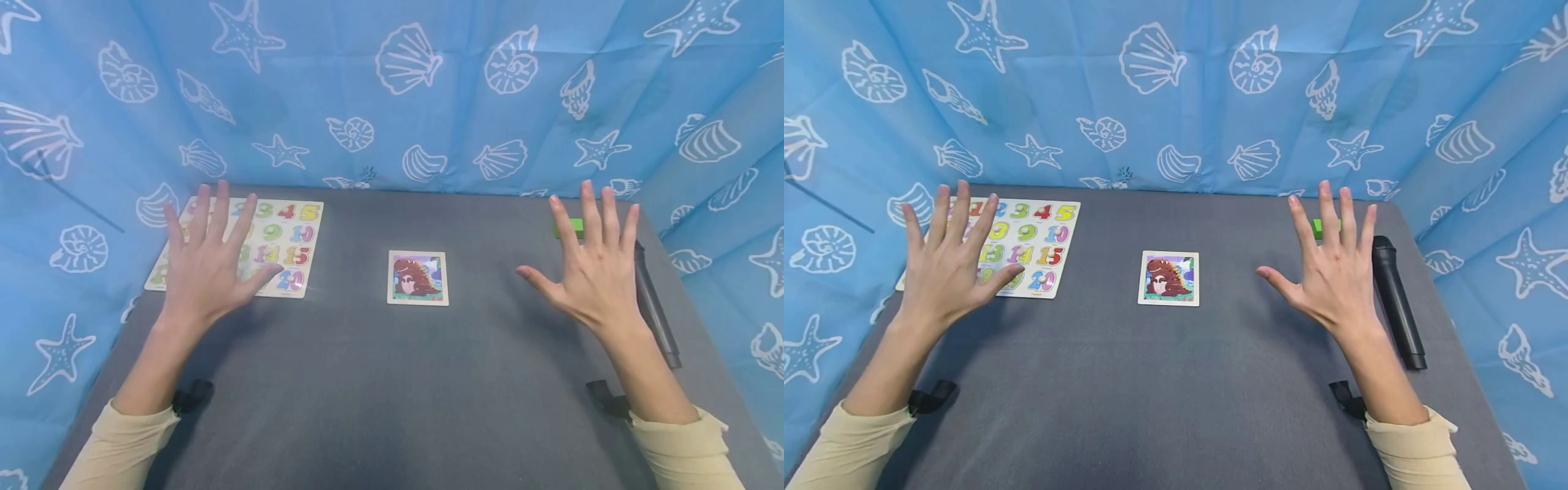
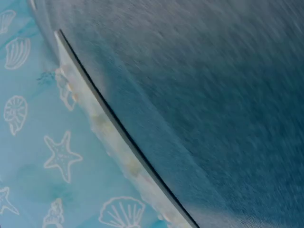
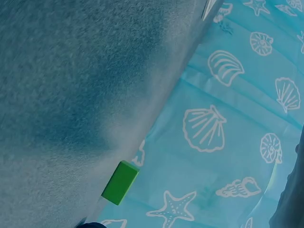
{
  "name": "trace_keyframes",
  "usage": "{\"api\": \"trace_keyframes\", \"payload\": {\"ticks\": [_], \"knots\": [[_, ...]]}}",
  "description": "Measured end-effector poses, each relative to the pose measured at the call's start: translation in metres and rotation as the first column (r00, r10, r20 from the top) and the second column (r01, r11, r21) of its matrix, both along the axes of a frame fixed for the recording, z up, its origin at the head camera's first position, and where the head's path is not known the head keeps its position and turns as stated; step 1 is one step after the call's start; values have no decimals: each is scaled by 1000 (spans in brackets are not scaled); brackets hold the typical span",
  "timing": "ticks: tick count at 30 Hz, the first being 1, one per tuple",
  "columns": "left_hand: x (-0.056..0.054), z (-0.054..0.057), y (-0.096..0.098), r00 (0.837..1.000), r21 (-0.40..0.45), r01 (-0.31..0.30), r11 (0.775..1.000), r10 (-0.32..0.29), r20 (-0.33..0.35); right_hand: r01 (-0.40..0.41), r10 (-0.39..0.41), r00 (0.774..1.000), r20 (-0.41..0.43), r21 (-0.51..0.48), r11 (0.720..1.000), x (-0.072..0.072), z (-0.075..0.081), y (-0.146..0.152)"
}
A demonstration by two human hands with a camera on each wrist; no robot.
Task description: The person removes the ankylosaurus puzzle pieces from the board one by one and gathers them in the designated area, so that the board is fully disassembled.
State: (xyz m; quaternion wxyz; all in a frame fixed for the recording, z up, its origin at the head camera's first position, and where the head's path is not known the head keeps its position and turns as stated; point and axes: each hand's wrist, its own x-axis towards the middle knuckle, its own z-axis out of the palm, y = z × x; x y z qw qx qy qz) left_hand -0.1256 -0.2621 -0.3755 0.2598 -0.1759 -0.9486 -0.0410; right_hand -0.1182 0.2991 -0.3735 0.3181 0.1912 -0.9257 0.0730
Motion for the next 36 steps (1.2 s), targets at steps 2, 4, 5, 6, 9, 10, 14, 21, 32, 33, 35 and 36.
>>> {"api": "trace_keyframes", "payload": {"ticks": [2,4,5,6,9,10,14,21,32,33,35,36], "knots": [[1,1,2,1000,4,3,1000,-3,2,2,-2,1000,17,-4,1000,0,1,-2],[2,2,5,1000,8,2,1000,-2,17,1,-1,1000,29,-12,1000,0,2,-4],[2,3,7,1000,8,3,1000,-3,30,0,1,999,33,-16,1000,0,3,-6],[2,4,8,999,11,3,1000,-4,49,-4,5,999,36,-20,1000,0,3,-8],[4,8,15,993,17,6,1000,-8,117,-29,30,999,37,-36,999,-1,4,-15],[4,9,17,990,25,10,1000,-13,142,-40,41,999,36,-38,998,-2,4,-18],[5,11,28,977,49,15,999,-26,210,-94,97,994,47,-52,994,-4,2,-30],[9,10,49,958,137,48,989,-84,272,-216,228,967,111,-114,970,-9,-5,-53],[12,8,89,822,196,109,975,-199,534,-261,438,818,373,-437,861,-22,-14,-107],[12,8,93,810,198,117,973,-209,548,-259,458,799,390,-464,847,-23,-15,-111],[11,6,99,791,205,133,970,-228,567,-241,490,759,429,-513,824,-27,-16,-119],[11,5,103,782,209,138,968,-236,577,-229,502,739,448,-535,813,-29,-16,-122]]}}
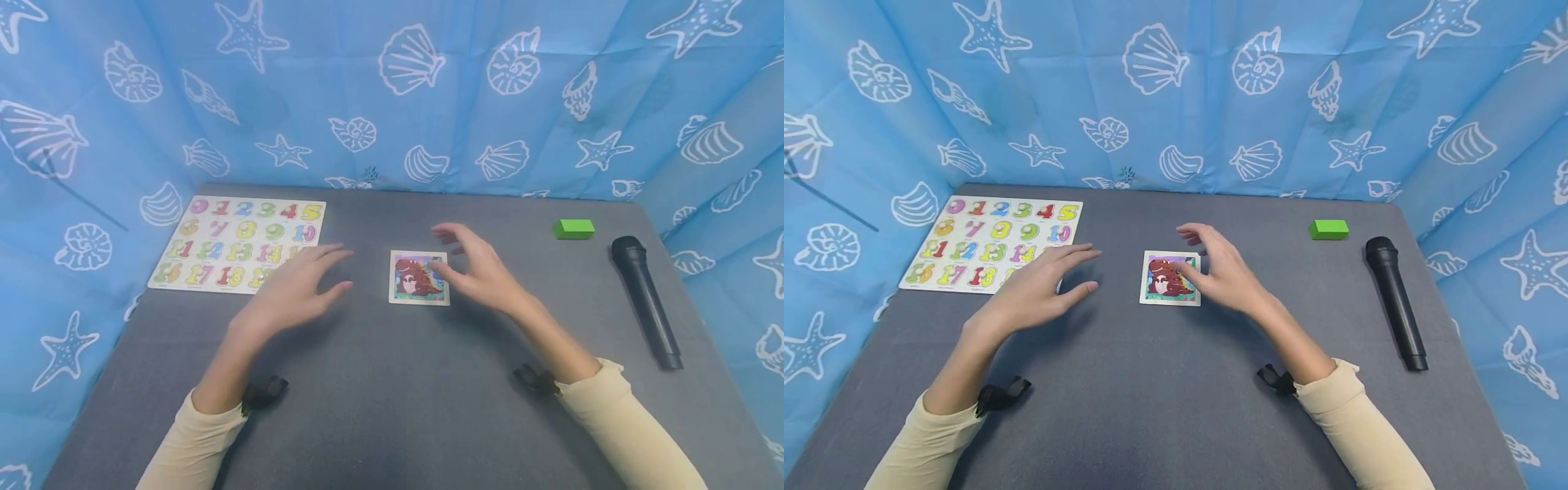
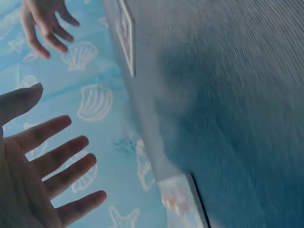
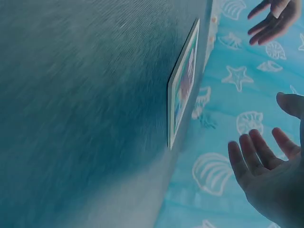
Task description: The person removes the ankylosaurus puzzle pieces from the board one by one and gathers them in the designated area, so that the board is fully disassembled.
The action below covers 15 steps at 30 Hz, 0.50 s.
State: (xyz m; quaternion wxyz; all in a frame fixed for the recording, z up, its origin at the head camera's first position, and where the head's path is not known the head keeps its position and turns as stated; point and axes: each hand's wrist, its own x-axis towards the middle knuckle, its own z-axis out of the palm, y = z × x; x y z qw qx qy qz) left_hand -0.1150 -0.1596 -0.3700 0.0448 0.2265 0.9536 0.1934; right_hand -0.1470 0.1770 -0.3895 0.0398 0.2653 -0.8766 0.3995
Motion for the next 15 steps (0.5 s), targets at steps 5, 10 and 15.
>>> {"api": "trace_keyframes", "payload": {"ticks": [5,10,15], "knots": [[-2,-7,16,996,57,39,998,-43,73,-33,40,989,146,-49,998,-11,-5,-16],[-5,-16,31,977,126,58,990,-82,195,-41,59,966,251,-73,996,-24,-15,-28],[-14,-30,42,950,199,98,975,-151,273,-54,67,940,333,-48,997,-37,-23,-38]]}}
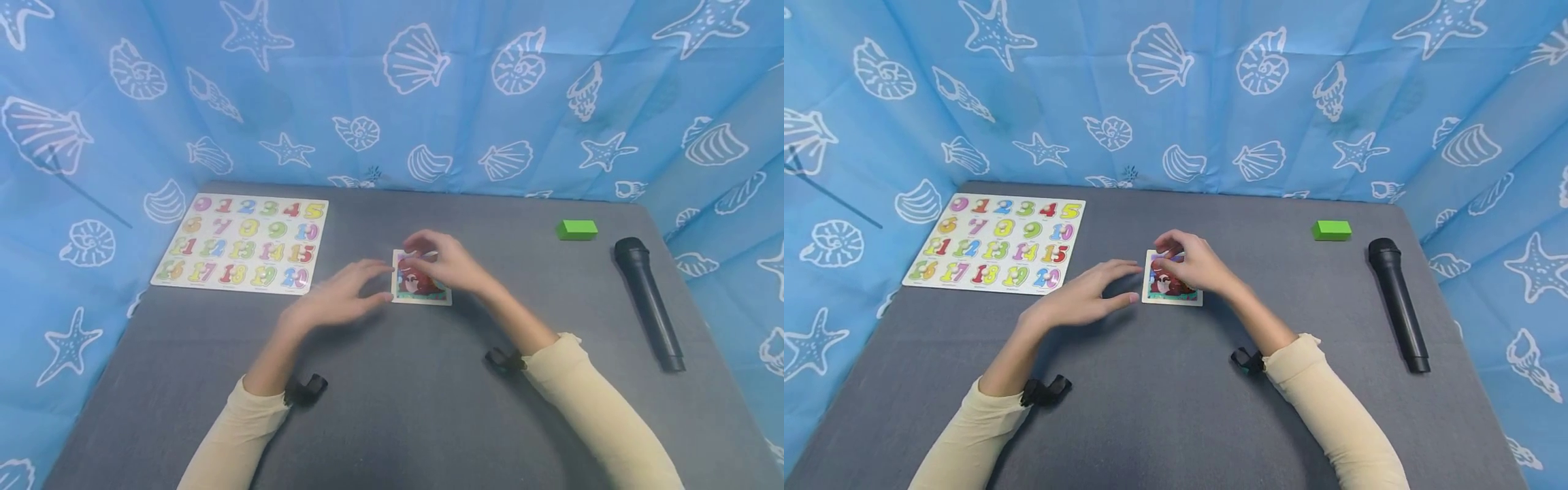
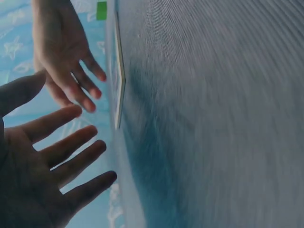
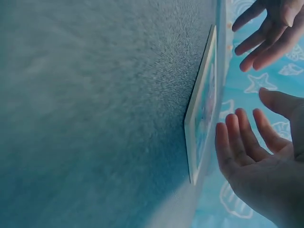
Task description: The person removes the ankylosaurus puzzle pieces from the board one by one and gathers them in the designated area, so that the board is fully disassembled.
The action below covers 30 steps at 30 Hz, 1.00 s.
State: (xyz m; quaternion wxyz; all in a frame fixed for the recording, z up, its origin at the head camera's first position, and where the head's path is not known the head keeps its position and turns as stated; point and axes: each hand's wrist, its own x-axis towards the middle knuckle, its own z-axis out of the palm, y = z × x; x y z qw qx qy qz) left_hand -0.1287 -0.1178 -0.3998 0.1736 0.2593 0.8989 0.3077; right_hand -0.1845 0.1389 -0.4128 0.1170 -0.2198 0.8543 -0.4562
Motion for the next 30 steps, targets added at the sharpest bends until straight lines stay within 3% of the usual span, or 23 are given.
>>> {"api": "trace_keyframes", "payload": {"ticks": [4,7,11,16,19,24,30], "knots": [[-9,-14,3,998,62,33,998,-36,57,-25,23,999,31,58,998,-12,-8,-6],[-19,-40,2,997,92,41,995,-46,56,-30,26,999,47,99,995,-18,-12,-8],[-26,-60,2,999,92,17,996,-22,49,-23,18,999,38,144,989,-25,-17,-8],[-20,-39,9,997,102,-37,994,30,71,-18,19,1000,-3,175,984,-30,-21,-6],[-18,-30,16,988,147,-128,981,113,104,-20,22,1000,-9,182,983,-32,-21,-5],[-22,-31,26,943,211,-307,928,266,201,-26,27,1000,-2,187,982,-33,-21,-4],[-27,-35,31,901,254,-417,873,360,243,-20,19,1000,7,187,982,-33,-20,-5]]}}
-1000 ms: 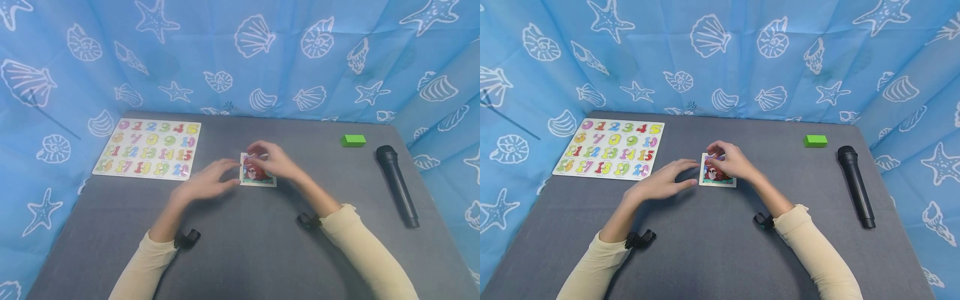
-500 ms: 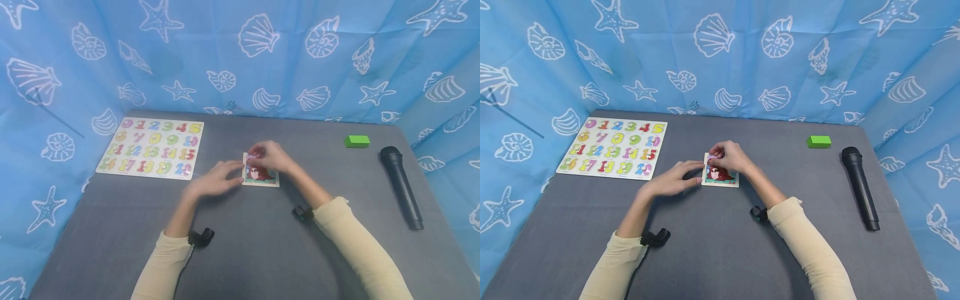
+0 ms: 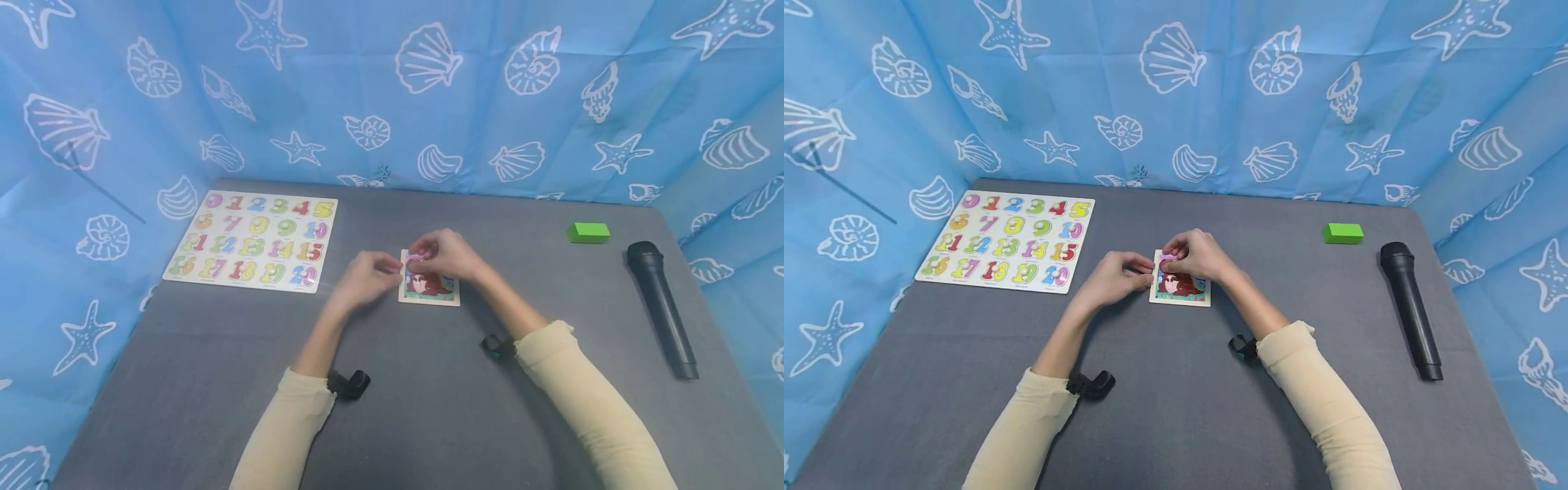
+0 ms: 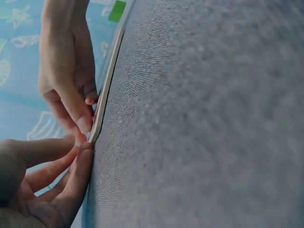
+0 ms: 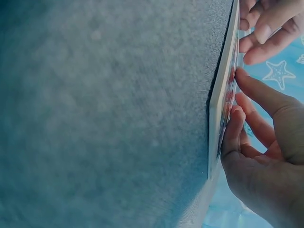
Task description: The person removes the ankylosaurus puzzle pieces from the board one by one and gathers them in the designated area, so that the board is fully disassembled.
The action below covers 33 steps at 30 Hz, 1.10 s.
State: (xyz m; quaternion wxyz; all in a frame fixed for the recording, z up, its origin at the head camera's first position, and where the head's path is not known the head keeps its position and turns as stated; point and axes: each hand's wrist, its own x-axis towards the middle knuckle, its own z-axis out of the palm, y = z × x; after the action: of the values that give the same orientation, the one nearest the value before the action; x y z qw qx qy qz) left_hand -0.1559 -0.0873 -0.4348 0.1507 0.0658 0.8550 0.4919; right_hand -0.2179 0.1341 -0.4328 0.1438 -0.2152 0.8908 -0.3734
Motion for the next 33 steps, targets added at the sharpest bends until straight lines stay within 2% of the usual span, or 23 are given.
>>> {"api": "trace_keyframes", "payload": {"ticks": [5,11,21,33], "knots": [[-4,-4,0,998,41,-61,997,60,35,12,-12,1000,-7,19,1000,0,1,0],[-6,-6,1,992,110,-94,989,83,93,15,-14,1000,-16,35,999,-1,2,0],[-4,-2,7,985,84,-147,986,137,108,7,-5,999,-37,69,998,-3,2,0],[-3,-7,9,984,107,-162,981,154,85,-13,13,1000,-5,53,999,-4,3,1]]}}
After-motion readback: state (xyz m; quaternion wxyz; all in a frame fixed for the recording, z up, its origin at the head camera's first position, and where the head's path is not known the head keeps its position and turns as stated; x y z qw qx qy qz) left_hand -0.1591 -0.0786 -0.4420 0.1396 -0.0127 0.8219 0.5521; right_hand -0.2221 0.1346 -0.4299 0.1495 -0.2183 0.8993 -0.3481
